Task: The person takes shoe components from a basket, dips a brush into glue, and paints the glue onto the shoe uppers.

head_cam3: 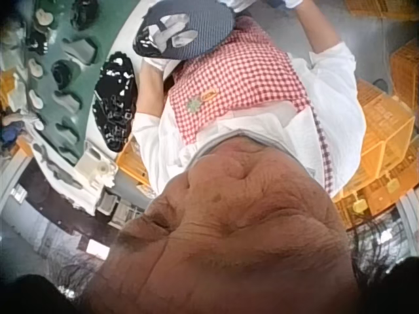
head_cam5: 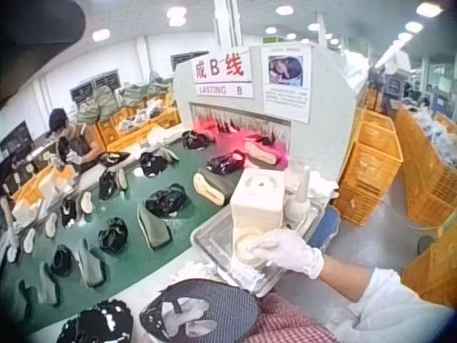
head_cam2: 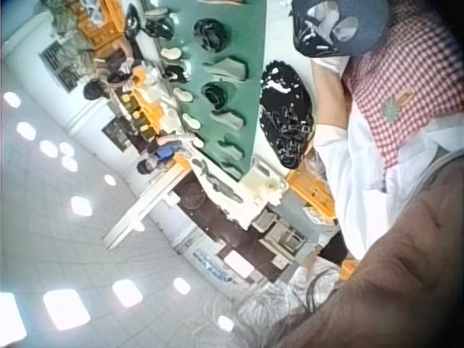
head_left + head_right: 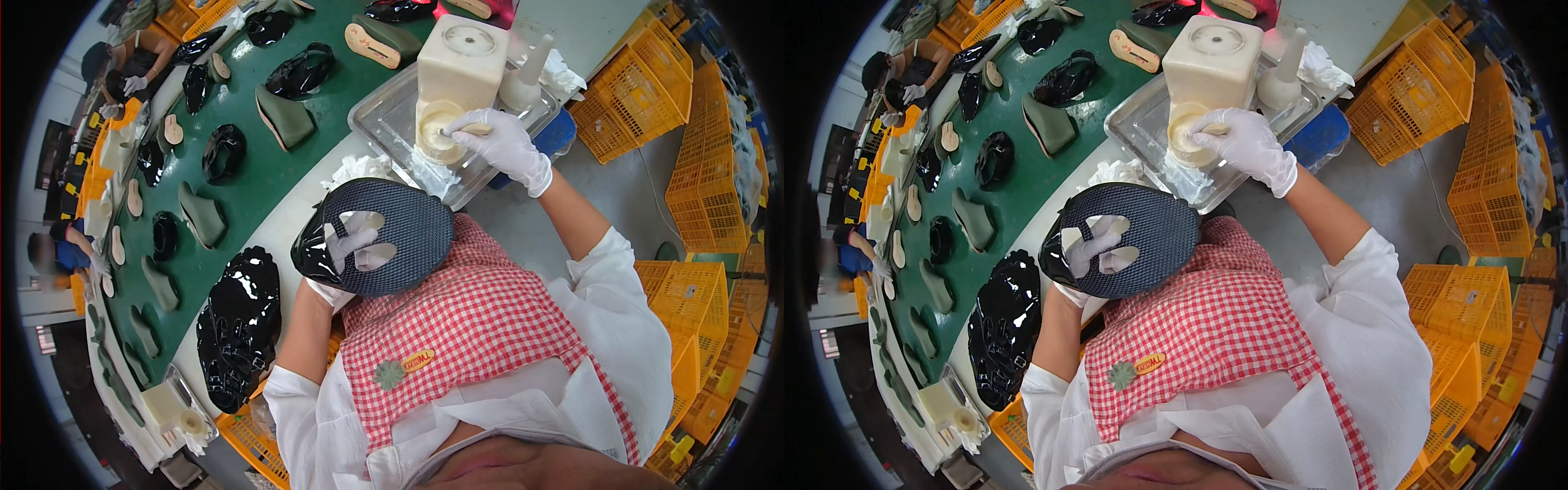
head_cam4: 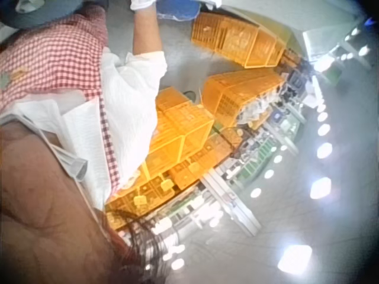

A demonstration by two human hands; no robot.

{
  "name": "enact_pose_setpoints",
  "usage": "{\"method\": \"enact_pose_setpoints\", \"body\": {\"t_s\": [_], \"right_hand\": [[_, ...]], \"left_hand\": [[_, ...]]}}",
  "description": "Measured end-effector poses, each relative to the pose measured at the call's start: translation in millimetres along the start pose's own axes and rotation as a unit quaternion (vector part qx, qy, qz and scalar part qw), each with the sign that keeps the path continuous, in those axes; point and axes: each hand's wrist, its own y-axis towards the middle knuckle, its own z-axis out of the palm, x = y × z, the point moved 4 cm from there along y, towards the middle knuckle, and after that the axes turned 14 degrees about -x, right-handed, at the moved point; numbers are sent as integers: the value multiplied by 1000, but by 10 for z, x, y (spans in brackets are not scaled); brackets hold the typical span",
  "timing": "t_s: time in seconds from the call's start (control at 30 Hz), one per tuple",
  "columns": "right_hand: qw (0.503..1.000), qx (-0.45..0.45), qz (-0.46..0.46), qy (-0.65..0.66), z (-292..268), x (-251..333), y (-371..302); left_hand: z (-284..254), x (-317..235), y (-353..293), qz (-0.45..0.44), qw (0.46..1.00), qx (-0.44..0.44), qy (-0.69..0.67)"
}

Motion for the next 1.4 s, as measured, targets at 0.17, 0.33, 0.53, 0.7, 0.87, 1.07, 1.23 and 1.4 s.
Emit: {"method": "enact_pose_setpoints", "body": {"t_s": [0.17,0.33,0.53,0.7,0.87,1.07,1.23,1.4], "right_hand": [[991,-20,-17,128,-25,123,-10],[987,33,68,140,84,-37,-57],[949,37,115,292,75,159,-250],[951,51,-30,303,105,442,-263],[970,35,-8,240,178,397,-296],[981,29,63,182,186,147,-475],[975,-2,75,211,132,226,-458],[953,-10,-104,284,77,551,-307]], "left_hand": [[49,-216,15,133,970,97,181],[66,-128,129,-146,988,4,-56],[243,-319,102,-139,988,59,-37],[313,-326,115,-161,984,50,61],[221,-368,72,-110,988,39,103],[-65,-427,117,2,992,-13,124],[-103,-425,116,36,991,-27,126],[-81,-331,147,18,994,-11,111]]}}
